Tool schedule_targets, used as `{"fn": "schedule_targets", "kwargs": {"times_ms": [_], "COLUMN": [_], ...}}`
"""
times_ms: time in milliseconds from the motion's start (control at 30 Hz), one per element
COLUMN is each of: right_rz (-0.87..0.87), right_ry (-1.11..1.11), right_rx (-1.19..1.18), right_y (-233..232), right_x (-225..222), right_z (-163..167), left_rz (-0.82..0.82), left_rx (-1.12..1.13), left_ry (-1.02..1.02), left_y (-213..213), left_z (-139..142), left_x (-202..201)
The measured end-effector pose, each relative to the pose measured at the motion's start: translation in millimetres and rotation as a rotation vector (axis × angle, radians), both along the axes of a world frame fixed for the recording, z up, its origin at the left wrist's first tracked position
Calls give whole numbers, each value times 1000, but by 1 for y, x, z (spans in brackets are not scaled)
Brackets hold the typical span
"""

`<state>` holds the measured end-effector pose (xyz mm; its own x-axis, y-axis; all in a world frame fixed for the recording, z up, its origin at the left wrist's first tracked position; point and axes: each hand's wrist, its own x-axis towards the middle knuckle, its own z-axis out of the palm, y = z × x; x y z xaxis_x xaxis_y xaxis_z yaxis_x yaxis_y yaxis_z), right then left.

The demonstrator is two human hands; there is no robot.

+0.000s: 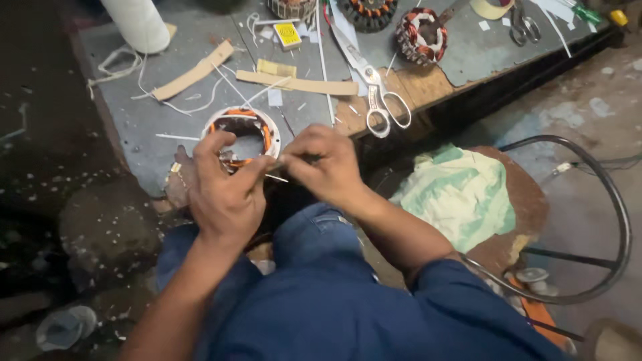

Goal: The person is repairing a circular electrical component, likely a stator, by hand. They are seen threading white wires through slots in the component and adjusting the copper windings.

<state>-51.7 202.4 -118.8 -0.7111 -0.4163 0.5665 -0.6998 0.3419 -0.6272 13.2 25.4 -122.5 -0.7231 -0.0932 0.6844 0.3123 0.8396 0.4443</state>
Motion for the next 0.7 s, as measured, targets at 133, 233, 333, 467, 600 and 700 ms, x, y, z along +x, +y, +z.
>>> {"fn": "schedule_targets", "kwargs": {"times_ms": [133,233,333,467,600,700], "right_rz": [75,-2,31,-99,23,14], "right_ry": [145,-38,44,-49,143,142], "right_rx": [9,-76,-76,-102,-12,-75], "right_y": [12,-2,-16,-15,-10,-8], "right_x": [0,6,26,40,46,55], "right_z": [-39,-16,15,18,3,5], "left_rz": [-50,-44,-23,-23,-41,-36], "left_rx": [-11,11,-8,-43,-28,-14], "left_ry": [45,1,-3,-14,2,-46], "left_y": [12,-6,-17,-10,-13,-14], "left_z": [-36,-12,18,21,7,6], "left_x": [-2,8,21,32,39,48]}}
